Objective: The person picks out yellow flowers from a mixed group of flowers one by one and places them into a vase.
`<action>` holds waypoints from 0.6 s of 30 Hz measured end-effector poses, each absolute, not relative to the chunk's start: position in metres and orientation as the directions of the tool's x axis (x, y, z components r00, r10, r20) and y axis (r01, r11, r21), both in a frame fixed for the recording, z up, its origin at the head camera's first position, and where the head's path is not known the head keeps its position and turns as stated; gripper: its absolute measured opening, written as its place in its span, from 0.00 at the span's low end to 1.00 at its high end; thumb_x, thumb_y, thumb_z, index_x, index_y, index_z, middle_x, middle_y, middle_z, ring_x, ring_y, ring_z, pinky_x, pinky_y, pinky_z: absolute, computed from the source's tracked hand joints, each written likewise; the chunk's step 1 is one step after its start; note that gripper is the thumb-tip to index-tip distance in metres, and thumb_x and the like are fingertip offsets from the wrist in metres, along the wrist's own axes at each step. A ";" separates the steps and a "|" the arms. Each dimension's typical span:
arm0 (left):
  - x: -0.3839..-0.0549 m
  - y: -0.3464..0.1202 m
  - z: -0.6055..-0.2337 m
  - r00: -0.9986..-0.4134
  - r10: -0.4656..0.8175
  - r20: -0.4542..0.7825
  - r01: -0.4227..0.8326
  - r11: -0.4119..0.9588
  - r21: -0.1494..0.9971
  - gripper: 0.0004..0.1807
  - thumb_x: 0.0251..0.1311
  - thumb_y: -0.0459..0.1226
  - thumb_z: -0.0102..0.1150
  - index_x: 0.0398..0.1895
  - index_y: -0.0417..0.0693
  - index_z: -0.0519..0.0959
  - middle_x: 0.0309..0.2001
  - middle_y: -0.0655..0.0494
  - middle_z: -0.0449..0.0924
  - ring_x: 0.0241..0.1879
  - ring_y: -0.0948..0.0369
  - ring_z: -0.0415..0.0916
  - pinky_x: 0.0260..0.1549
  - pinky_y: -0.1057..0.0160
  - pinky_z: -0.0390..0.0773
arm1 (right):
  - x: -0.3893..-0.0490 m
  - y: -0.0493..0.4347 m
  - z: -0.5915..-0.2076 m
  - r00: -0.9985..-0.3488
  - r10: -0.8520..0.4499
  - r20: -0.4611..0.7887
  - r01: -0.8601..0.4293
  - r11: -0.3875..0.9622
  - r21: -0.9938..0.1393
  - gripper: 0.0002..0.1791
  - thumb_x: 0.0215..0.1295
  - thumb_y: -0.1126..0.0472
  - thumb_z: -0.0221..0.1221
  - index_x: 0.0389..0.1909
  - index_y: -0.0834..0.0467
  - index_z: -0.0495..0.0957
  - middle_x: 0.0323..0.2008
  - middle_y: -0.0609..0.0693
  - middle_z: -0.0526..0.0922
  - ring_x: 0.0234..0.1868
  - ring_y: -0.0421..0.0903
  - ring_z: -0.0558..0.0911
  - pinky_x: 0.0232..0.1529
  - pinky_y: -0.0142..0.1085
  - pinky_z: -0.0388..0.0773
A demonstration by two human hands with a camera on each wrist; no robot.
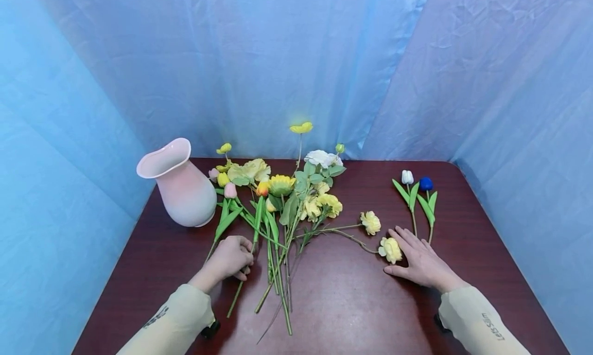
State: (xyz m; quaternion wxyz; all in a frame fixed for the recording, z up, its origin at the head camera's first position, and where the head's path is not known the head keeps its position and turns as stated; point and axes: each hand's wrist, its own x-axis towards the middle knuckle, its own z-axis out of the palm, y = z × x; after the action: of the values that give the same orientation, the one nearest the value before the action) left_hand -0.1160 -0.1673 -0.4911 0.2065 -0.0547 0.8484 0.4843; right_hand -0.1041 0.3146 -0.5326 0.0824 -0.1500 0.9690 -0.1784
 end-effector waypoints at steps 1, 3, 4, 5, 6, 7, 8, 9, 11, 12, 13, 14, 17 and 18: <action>-0.115 -0.164 -0.490 -0.906 0.123 -0.406 -0.296 0.502 0.813 0.09 0.59 0.22 0.53 0.43 0.31 0.76 0.28 0.42 0.83 0.19 0.54 0.81 0.17 0.56 0.83 | -0.104 0.314 -0.532 -0.941 -0.321 -0.105 -0.262 0.890 -0.373 0.56 0.59 0.34 0.68 0.79 0.59 0.57 0.77 0.67 0.56 0.77 0.68 0.55 0.68 0.72 0.49; -0.113 -0.158 -0.488 -0.903 0.158 -0.399 -0.287 0.470 0.835 0.10 0.59 0.21 0.53 0.44 0.30 0.77 0.29 0.41 0.83 0.20 0.54 0.82 0.18 0.56 0.83 | -0.104 0.314 -0.532 -0.942 -0.321 -0.102 -0.262 0.889 -0.375 0.56 0.59 0.34 0.68 0.79 0.60 0.57 0.77 0.67 0.57 0.77 0.68 0.55 0.68 0.72 0.49; -0.113 -0.155 -0.487 -0.903 0.176 -0.393 -0.278 0.461 0.843 0.11 0.59 0.21 0.53 0.44 0.30 0.77 0.29 0.41 0.83 0.20 0.54 0.82 0.18 0.56 0.84 | -0.104 0.314 -0.532 -0.942 -0.320 -0.102 -0.261 0.889 -0.377 0.56 0.59 0.34 0.68 0.79 0.60 0.57 0.77 0.67 0.56 0.77 0.68 0.55 0.68 0.72 0.49; -0.112 -0.153 -0.486 -0.901 0.193 -0.388 -0.269 0.453 0.850 0.12 0.58 0.21 0.53 0.45 0.30 0.77 0.28 0.42 0.83 0.21 0.53 0.82 0.18 0.56 0.84 | -0.104 0.314 -0.533 -0.942 -0.319 -0.102 -0.260 0.889 -0.376 0.56 0.59 0.34 0.68 0.79 0.60 0.57 0.77 0.67 0.56 0.77 0.68 0.55 0.68 0.72 0.49; -0.111 -0.150 -0.484 -0.901 0.210 -0.379 -0.254 0.453 0.855 0.13 0.58 0.21 0.54 0.46 0.30 0.77 0.28 0.43 0.82 0.21 0.53 0.83 0.18 0.55 0.84 | -0.104 0.314 -0.533 -0.943 -0.316 -0.105 -0.257 0.891 -0.375 0.56 0.59 0.34 0.68 0.79 0.59 0.57 0.77 0.67 0.56 0.77 0.68 0.55 0.68 0.72 0.49; -0.110 -0.147 -0.482 -0.901 0.228 -0.369 -0.237 0.455 0.858 0.14 0.57 0.21 0.54 0.47 0.30 0.78 0.28 0.44 0.82 0.21 0.53 0.83 0.18 0.55 0.84 | -0.104 0.315 -0.534 -0.943 -0.315 -0.108 -0.254 0.891 -0.375 0.56 0.59 0.34 0.68 0.79 0.59 0.57 0.77 0.67 0.56 0.77 0.68 0.55 0.68 0.72 0.49; -0.109 -0.145 -0.481 -0.902 0.244 -0.357 -0.216 0.461 0.861 0.14 0.56 0.22 0.54 0.47 0.31 0.78 0.28 0.46 0.81 0.21 0.52 0.82 0.18 0.55 0.83 | -0.104 0.315 -0.535 -0.943 -0.312 -0.112 -0.251 0.893 -0.374 0.56 0.59 0.34 0.68 0.79 0.59 0.57 0.77 0.67 0.56 0.77 0.68 0.54 0.68 0.72 0.48; -0.108 -0.142 -0.479 -0.904 0.259 -0.339 -0.188 0.471 0.862 0.15 0.55 0.21 0.54 0.47 0.31 0.78 0.28 0.48 0.81 0.21 0.53 0.82 0.18 0.56 0.83 | -0.104 0.315 -0.535 -0.944 -0.310 -0.115 -0.248 0.894 -0.374 0.56 0.59 0.33 0.68 0.79 0.59 0.56 0.78 0.66 0.56 0.77 0.68 0.54 0.69 0.72 0.48; -0.106 -0.137 -0.475 -0.912 0.286 -0.294 -0.114 0.511 0.852 0.15 0.54 0.22 0.53 0.46 0.33 0.79 0.27 0.51 0.79 0.19 0.53 0.81 0.17 0.57 0.82 | -0.104 0.316 -0.536 -0.943 -0.311 -0.116 -0.250 0.894 -0.372 0.56 0.59 0.33 0.68 0.80 0.58 0.56 0.78 0.66 0.55 0.77 0.68 0.54 0.68 0.73 0.48; -0.106 -0.134 -0.473 -0.919 0.301 -0.255 -0.053 0.547 0.836 0.15 0.54 0.22 0.53 0.45 0.34 0.80 0.27 0.54 0.78 0.20 0.56 0.80 0.19 0.59 0.82 | -0.104 0.316 -0.537 -0.943 -0.312 -0.116 -0.250 0.893 -0.373 0.56 0.59 0.33 0.68 0.80 0.58 0.56 0.78 0.66 0.55 0.77 0.68 0.54 0.68 0.73 0.48; -0.105 -0.132 -0.471 -0.925 0.313 -0.214 0.011 0.585 0.811 0.15 0.53 0.22 0.53 0.44 0.36 0.81 0.27 0.56 0.78 0.20 0.59 0.78 0.21 0.60 0.80 | -0.104 0.316 -0.537 -0.943 -0.312 -0.115 -0.250 0.893 -0.375 0.56 0.59 0.33 0.68 0.80 0.58 0.56 0.78 0.66 0.55 0.77 0.68 0.54 0.68 0.73 0.48; -0.104 -0.129 -0.468 -0.930 0.327 -0.170 0.075 0.620 0.781 0.14 0.53 0.23 0.54 0.43 0.38 0.81 0.27 0.58 0.78 0.20 0.61 0.76 0.22 0.62 0.79 | -0.104 0.316 -0.537 -0.943 -0.312 -0.113 -0.250 0.892 -0.376 0.56 0.59 0.33 0.68 0.80 0.58 0.56 0.78 0.66 0.55 0.77 0.68 0.54 0.68 0.73 0.48; -0.102 -0.122 -0.459 -0.931 0.361 -0.054 0.236 0.709 0.665 0.12 0.54 0.25 0.58 0.40 0.44 0.83 0.27 0.62 0.78 0.23 0.65 0.71 0.27 0.63 0.73 | -0.104 0.317 -0.538 -0.944 -0.312 -0.111 -0.250 0.891 -0.379 0.56 0.59 0.33 0.68 0.80 0.58 0.56 0.78 0.66 0.55 0.77 0.68 0.54 0.68 0.73 0.48; -0.101 -0.120 -0.455 -0.928 0.371 -0.024 0.275 0.729 0.627 0.12 0.55 0.25 0.59 0.40 0.45 0.84 0.28 0.63 0.79 0.24 0.66 0.69 0.28 0.63 0.72 | -0.104 0.317 -0.538 -0.944 -0.310 -0.113 -0.247 0.891 -0.380 0.56 0.59 0.33 0.68 0.80 0.58 0.56 0.78 0.66 0.55 0.78 0.68 0.53 0.68 0.73 0.48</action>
State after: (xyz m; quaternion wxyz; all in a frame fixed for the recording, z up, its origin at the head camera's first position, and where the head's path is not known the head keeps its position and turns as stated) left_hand -0.1008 -0.1196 -0.4551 0.0738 0.1743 0.9269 0.3242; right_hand -0.1043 0.3168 -0.5382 0.0853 -0.1439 0.9687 -0.1835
